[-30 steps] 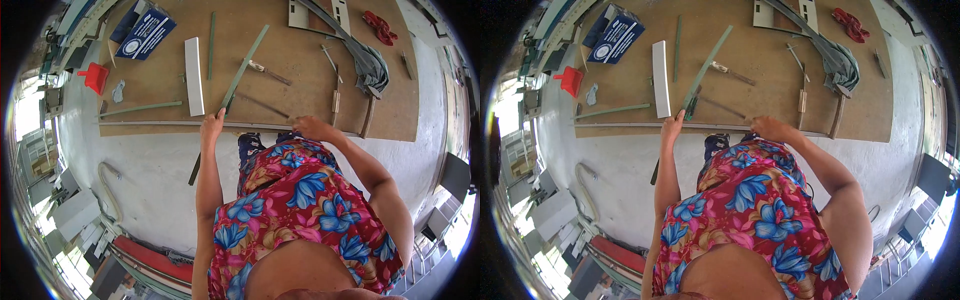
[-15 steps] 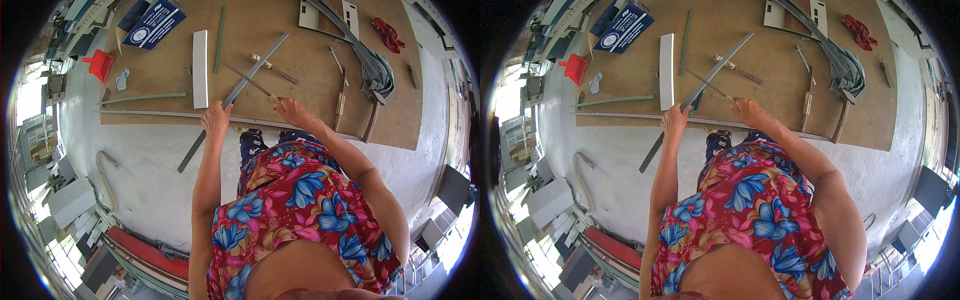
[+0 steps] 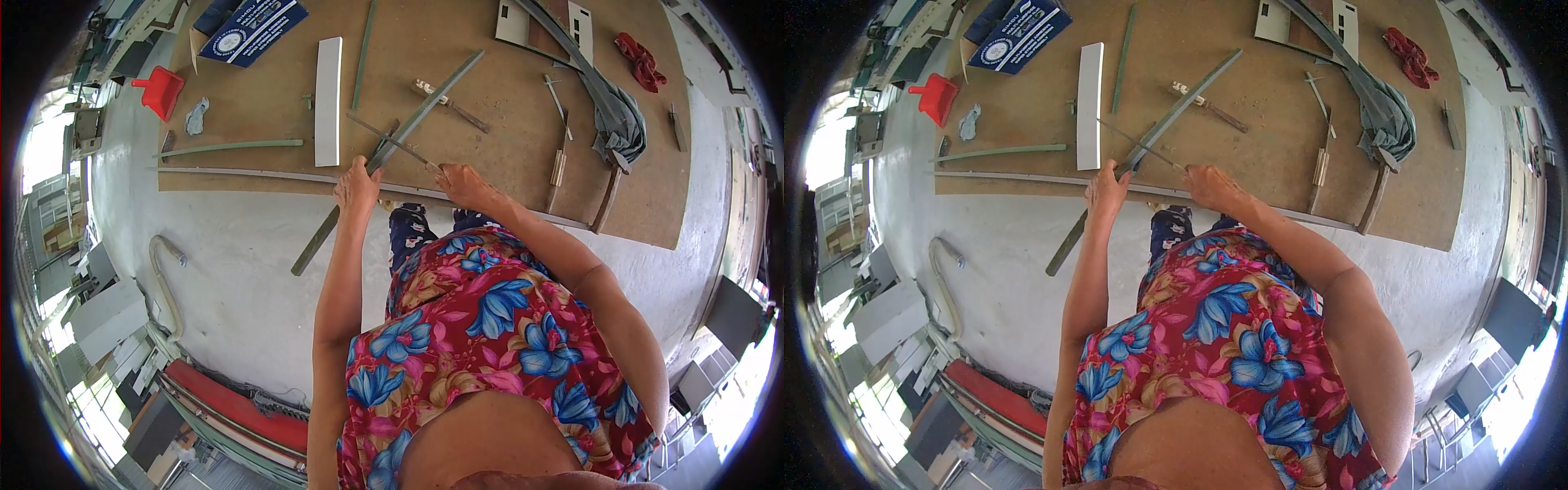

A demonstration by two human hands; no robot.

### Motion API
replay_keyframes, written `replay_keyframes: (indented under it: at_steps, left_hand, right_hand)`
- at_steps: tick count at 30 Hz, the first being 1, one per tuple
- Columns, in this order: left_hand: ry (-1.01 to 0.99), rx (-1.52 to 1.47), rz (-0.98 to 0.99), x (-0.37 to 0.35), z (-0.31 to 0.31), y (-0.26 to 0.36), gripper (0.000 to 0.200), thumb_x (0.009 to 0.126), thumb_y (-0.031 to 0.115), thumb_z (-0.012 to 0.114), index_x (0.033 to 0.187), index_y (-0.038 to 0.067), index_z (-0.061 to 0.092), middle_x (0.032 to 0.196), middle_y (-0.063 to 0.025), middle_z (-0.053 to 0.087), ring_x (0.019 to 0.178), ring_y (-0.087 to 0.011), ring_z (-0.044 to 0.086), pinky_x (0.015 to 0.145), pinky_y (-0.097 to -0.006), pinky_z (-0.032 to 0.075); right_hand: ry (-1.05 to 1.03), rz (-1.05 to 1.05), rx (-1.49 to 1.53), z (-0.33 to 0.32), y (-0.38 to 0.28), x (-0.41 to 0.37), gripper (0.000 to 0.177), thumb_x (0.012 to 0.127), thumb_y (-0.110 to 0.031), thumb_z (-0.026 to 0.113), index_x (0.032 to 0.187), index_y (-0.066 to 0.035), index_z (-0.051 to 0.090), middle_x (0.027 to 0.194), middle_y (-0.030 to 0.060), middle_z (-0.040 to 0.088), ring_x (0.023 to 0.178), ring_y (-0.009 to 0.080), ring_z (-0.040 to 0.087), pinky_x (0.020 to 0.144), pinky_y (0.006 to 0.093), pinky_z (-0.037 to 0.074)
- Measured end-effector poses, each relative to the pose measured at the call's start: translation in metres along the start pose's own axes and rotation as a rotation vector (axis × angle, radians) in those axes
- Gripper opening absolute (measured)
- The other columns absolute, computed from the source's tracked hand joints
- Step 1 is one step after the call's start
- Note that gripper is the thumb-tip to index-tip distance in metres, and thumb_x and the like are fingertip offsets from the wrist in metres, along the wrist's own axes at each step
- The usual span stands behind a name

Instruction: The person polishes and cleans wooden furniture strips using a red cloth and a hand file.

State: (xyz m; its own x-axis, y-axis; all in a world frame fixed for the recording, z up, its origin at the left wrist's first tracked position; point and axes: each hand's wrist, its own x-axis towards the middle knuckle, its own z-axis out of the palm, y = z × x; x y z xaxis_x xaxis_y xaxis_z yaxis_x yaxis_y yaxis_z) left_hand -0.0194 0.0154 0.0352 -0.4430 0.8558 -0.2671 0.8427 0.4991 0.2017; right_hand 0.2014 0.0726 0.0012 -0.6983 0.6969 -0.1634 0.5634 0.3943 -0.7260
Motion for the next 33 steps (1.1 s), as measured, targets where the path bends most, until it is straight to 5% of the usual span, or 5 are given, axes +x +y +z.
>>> replay_keyframes:
  at_steps: [3, 8, 14, 20, 33]
  left_hand:
    - [-0.058, 0.044, -0.055, 0.003, 0.000, 0.003, 0.034, 0.083, 0.040, 0.059, 0.099, 0.010, 0.060, 0.091, -0.0157, 0.066, 0.091, -0.0368, 0.061, 0.074, -0.0447, 0.047]
    - [-0.093, 0.039, -0.084, 0.005, -0.006, 0.006, 0.032, 0.082, 0.041, 0.060, 0.094, 0.011, 0.063, 0.090, -0.0147, 0.066, 0.089, -0.0356, 0.062, 0.073, -0.0445, 0.048]
    - [-0.147, 0.015, -0.080, 0.004, -0.008, 0.005, 0.033, 0.082, 0.040, 0.061, 0.097, 0.011, 0.062, 0.092, -0.0154, 0.066, 0.092, -0.0354, 0.062, 0.076, -0.0450, 0.048]
    - [-0.190, -0.022, -0.061, 0.004, -0.007, 0.002, 0.036, 0.082, 0.041, 0.061, 0.100, 0.010, 0.063, 0.096, -0.0167, 0.065, 0.094, -0.0364, 0.061, 0.078, -0.0453, 0.048]
    - [-0.160, -0.096, -0.011, 0.000, 0.008, -0.003, 0.039, 0.088, 0.046, 0.050, 0.094, 0.009, 0.063, 0.093, -0.0190, 0.064, 0.092, -0.0386, 0.059, 0.077, -0.0471, 0.045]
  right_hand:
    - [-0.031, -0.131, -0.142, 0.003, 0.000, 0.001, 0.020, 0.081, -0.016, 0.053, 0.083, 0.003, 0.058, 0.077, 0.0241, 0.061, 0.069, 0.0400, 0.063, 0.059, 0.0459, 0.050]
    - [-0.128, -0.012, -0.141, 0.011, 0.002, 0.008, 0.017, 0.079, -0.010, 0.050, 0.081, 0.005, 0.059, 0.076, 0.0250, 0.060, 0.072, 0.0394, 0.064, 0.061, 0.0454, 0.052]
    - [-0.195, 0.073, -0.045, 0.009, 0.004, 0.007, 0.029, 0.087, -0.026, 0.050, 0.085, 0.003, 0.053, 0.079, 0.0314, 0.057, 0.078, 0.0477, 0.057, 0.065, 0.0519, 0.046]
    - [-0.183, -0.076, -0.080, 0.015, 0.015, 0.003, 0.019, 0.080, -0.010, 0.049, 0.082, 0.005, 0.059, 0.077, 0.0281, 0.060, 0.076, 0.0438, 0.062, 0.064, 0.0471, 0.052]
    - [-0.292, 0.068, -0.051, 0.041, 0.006, 0.055, 0.024, 0.084, -0.014, 0.046, 0.084, 0.007, 0.058, 0.079, 0.0297, 0.058, 0.078, 0.0422, 0.061, 0.066, 0.0476, 0.049]
